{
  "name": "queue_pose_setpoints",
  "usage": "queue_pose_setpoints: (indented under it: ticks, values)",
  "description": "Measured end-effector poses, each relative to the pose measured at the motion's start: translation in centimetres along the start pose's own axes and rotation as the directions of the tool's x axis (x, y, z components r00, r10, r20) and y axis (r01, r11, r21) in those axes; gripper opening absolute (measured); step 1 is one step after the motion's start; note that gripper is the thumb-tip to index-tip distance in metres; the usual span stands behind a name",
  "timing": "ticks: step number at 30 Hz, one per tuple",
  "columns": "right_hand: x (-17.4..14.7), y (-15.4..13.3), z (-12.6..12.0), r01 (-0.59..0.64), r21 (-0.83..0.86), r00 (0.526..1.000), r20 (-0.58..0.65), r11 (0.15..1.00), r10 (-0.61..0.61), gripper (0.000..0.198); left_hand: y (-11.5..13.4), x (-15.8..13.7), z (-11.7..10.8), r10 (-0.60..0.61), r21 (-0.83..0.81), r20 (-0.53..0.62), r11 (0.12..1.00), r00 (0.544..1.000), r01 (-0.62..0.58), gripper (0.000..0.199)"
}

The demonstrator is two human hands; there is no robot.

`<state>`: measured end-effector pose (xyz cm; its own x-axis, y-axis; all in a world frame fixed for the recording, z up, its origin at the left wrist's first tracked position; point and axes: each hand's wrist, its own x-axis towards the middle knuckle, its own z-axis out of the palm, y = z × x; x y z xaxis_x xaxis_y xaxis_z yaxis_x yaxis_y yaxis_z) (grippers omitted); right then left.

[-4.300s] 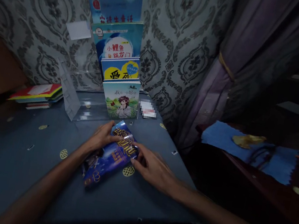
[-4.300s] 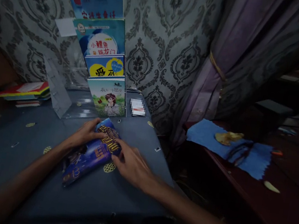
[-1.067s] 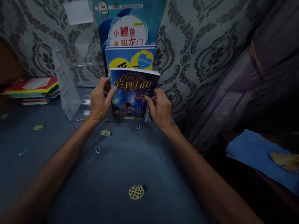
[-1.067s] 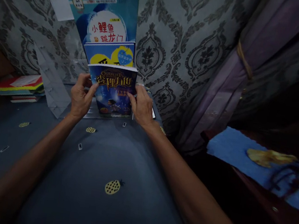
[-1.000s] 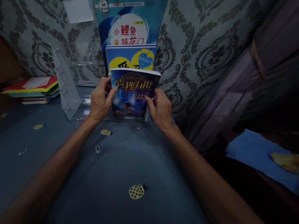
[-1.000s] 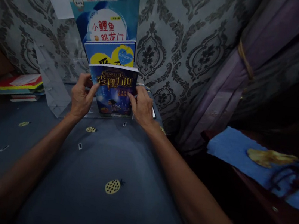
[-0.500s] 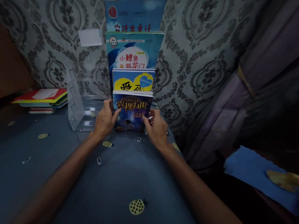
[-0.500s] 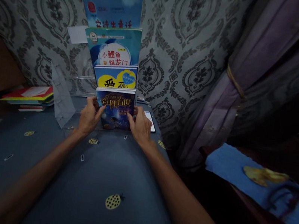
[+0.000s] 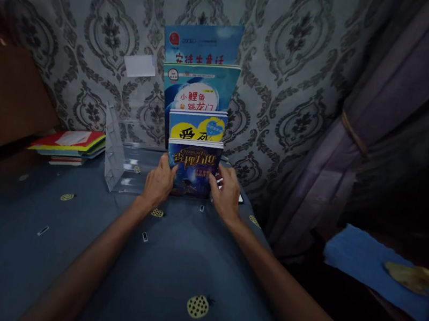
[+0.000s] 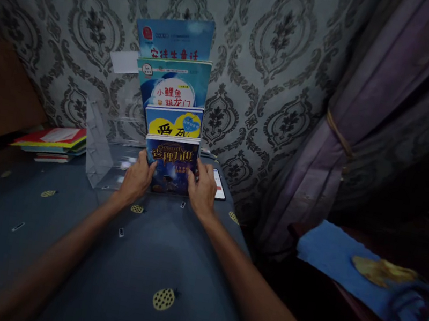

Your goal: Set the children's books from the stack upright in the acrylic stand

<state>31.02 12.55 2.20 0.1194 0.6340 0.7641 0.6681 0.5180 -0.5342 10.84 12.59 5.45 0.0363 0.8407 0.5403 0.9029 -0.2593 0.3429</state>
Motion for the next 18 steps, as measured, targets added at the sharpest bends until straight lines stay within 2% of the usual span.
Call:
queue_pose_setpoints:
  ticks: [7,18]
  values:
    - [-0.29,-0.2,0.32,0.009,-0.011,1.0,-0.018,1.0,-0.01,0.042,-0.09,0.05,0.5,0.008,0.005,0.009,1.0,1.0,-0.008,0.035]
    - [-0.6,-0.18,0.66,0.016,-0.031,0.999,-0.033,0.999,-0.017,0.043,0.33,0.0,-0.07,-0.007,0.026,0.051,1.0,0.999,0.006,0.037]
